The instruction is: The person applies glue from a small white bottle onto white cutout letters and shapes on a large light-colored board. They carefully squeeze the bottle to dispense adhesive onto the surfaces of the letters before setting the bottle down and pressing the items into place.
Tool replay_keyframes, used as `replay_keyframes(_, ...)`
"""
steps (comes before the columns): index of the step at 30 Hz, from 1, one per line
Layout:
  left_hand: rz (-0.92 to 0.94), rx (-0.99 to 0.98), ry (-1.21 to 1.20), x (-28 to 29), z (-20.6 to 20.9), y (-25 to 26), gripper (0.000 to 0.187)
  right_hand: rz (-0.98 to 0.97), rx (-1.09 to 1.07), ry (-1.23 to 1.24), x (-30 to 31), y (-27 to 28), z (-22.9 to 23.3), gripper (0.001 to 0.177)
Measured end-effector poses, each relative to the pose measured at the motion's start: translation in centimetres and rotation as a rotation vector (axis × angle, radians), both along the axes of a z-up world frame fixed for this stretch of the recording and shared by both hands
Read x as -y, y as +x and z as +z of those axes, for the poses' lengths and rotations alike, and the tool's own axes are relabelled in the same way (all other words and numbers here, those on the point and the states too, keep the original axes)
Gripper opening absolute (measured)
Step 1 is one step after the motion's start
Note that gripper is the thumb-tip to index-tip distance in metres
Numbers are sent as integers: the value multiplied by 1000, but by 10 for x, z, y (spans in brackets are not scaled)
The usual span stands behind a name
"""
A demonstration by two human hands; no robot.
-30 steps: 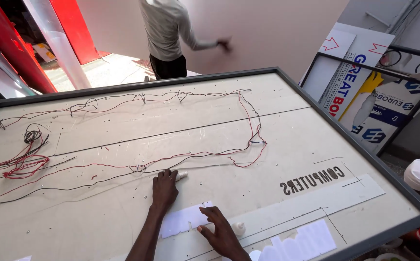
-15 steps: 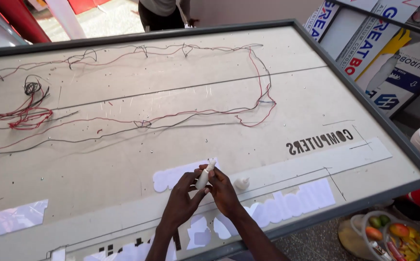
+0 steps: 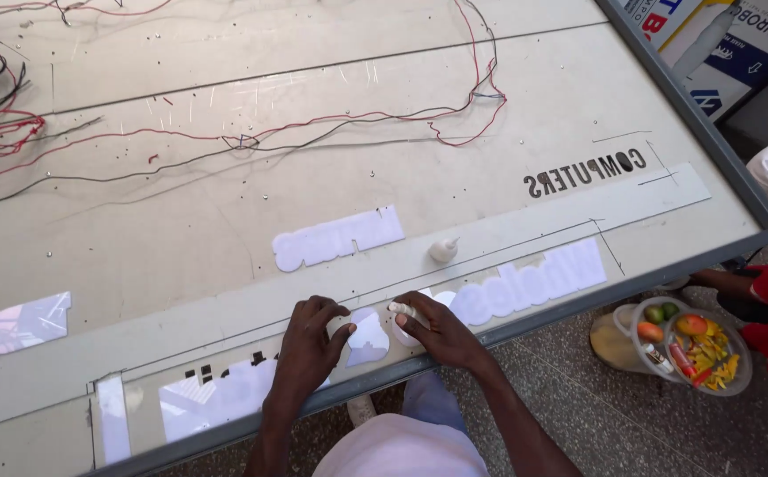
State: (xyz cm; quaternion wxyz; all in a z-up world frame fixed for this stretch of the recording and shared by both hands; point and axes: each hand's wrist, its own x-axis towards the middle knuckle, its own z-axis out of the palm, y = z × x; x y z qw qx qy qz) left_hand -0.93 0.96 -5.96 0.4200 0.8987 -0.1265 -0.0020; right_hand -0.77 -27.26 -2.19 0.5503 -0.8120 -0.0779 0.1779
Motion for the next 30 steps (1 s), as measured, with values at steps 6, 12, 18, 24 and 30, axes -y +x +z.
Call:
replay_keyframes(6,89,-93,40,2,21,-10,30,56,60,-489,0,-12,23,60)
replay_keyframes(12,146,-119,-81,-16,29,-23,27,205,216,-495,-6,-10,7,53)
replay_keyframes(18,173,-155,-175,-31,29,-35,26,397,250,-471,-36,-9,19,52)
replay_keyframes(24,246,-144,-226,-37,28,-38,25,250,267,-388,-48,-4,21,50)
replay_keyframes(30,195,-119,-167,-28,20,-35,26,74,253,-443,-54,24,2,50)
